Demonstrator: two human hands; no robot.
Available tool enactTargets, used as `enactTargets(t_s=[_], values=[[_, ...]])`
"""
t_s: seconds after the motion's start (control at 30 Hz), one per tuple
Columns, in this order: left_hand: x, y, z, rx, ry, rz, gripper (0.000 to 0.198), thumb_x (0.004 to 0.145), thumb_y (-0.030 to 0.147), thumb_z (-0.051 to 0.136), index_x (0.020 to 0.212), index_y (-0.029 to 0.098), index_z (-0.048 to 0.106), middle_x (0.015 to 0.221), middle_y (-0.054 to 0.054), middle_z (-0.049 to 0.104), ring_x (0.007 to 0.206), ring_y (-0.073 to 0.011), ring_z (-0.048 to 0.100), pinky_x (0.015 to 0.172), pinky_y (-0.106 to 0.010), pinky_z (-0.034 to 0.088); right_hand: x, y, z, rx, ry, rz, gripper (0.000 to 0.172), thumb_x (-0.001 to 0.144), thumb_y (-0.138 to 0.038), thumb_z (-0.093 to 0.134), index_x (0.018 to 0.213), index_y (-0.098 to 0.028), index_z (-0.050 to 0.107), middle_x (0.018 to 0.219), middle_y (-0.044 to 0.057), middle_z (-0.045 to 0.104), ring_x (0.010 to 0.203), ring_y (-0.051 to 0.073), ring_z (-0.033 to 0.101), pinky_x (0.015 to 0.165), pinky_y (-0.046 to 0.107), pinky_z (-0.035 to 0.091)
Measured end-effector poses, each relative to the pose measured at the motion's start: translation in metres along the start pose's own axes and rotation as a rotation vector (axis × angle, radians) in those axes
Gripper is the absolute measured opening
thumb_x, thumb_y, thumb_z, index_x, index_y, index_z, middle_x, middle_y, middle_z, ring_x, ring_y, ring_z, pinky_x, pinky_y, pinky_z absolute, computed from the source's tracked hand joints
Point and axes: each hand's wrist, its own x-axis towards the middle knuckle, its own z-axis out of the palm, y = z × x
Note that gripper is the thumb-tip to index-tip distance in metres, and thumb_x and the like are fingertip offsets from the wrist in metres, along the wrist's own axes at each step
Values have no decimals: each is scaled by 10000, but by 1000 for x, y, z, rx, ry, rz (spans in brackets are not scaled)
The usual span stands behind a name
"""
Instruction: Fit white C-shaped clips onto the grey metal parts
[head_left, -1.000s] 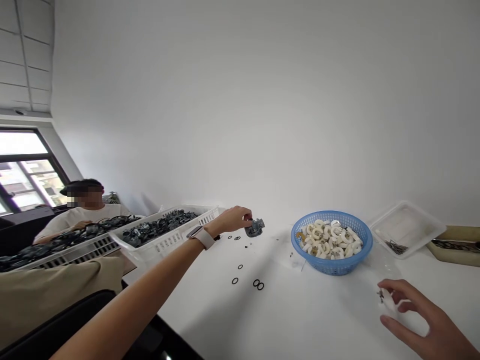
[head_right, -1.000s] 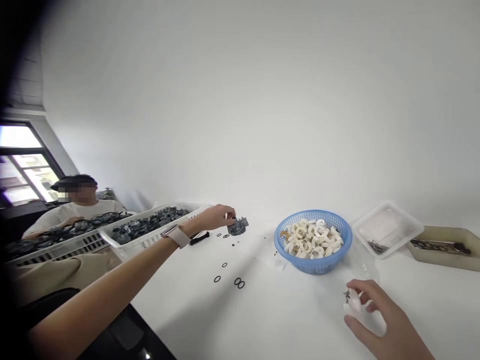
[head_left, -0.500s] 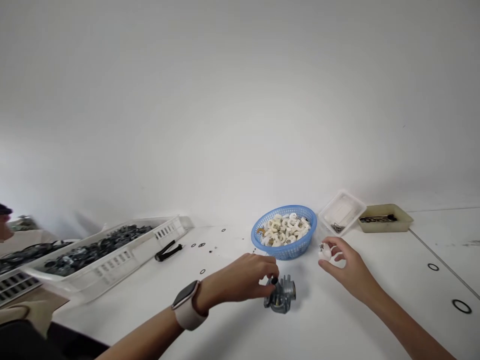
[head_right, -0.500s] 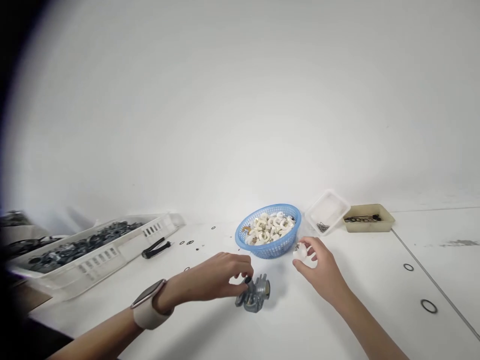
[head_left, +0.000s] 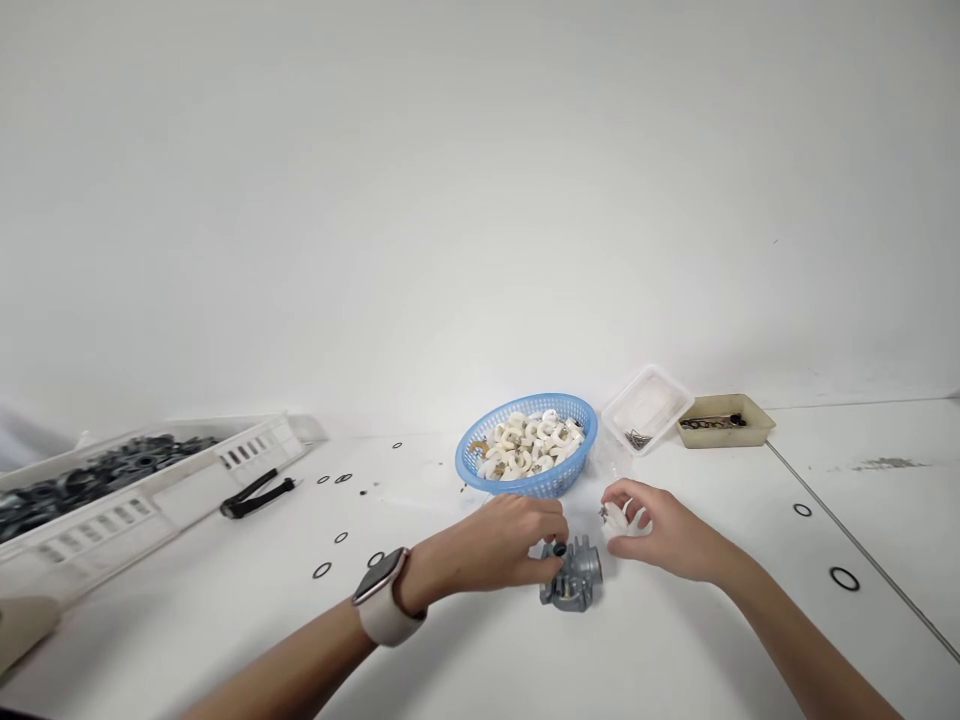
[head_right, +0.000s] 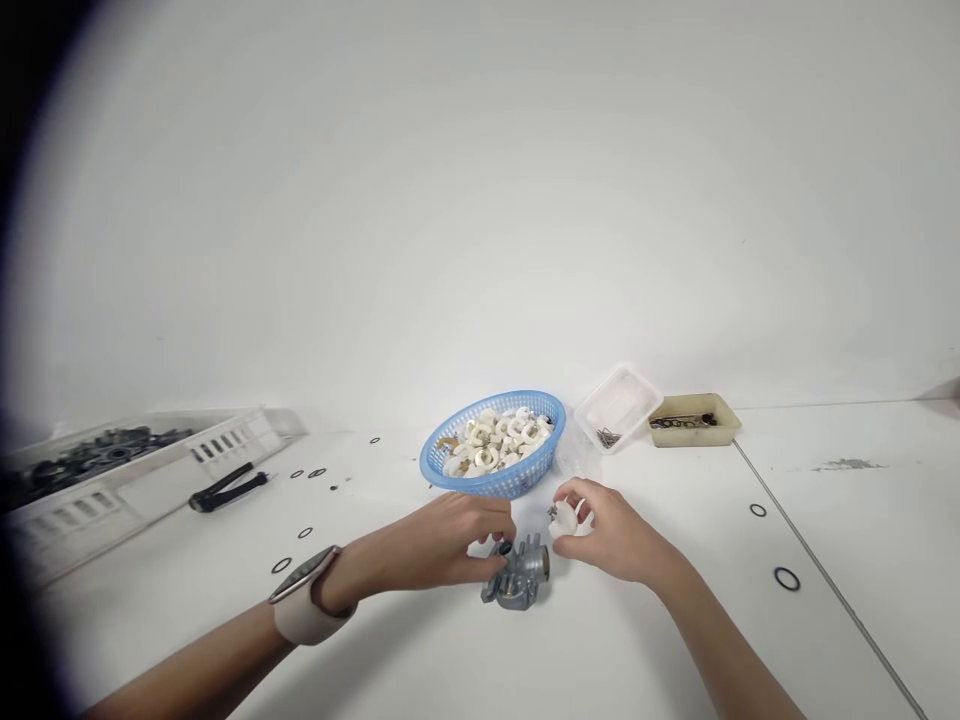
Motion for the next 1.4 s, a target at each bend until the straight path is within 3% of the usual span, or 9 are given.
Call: enactTargets(t_s=[0.27, 0.63, 0.83, 0.97, 1.4], values=[[-3, -10, 4, -107, 34, -48, 83, 857, 166, 626, 890, 213, 685, 830, 15, 630, 667, -135, 558, 580, -261, 324, 3, 8, 12, -25, -84, 65, 311, 761, -360, 750, 1026, -284, 605, 1019, -5, 592, 962, 222, 567, 806, 328, 456], [-5, -14, 9, -224, 31, -43, 110, 958, 292, 619, 936, 216, 695, 876, -10, 655, 745, -162, 603, 643, -266, 379, 8, 17, 25, -10, -71, 37, 295, 764, -319, 737, 1013, -275, 586, 989, -20, 586, 910, 195, 537, 770, 297, 437], [0, -6, 11, -218, 75, -6, 233, 1003, 391, 576, 944, 204, 702, 886, -34, 675, 717, -172, 596, 630, -280, 384, 7, 17, 9, -16, -38, 67, 325, 764, -336, 745, 1050, -275, 603, 1020, -5, 593, 946, 210, 560, 793, 316, 453], [7, 0, 14, -198, 109, 3, 198, 1003, 355, 580, 943, 205, 695, 919, -27, 677, 741, -174, 611, 633, -281, 382, 5, 16, -3, -18, -1, 75, 317, 795, -352, 721, 1077, -276, 596, 1084, 7, 606, 984, 216, 571, 824, 332, 462], [25, 13, 29, -153, 135, -28, 178, 975, 322, 583, 949, 194, 704, 912, -25, 665, 764, -178, 617, 634, -289, 395, 7, 20, -4, -14, 23, 74, 312, 785, -344, 722, 1069, -273, 615, 1055, 1, 620, 971, 216, 575, 810, 329, 463]])
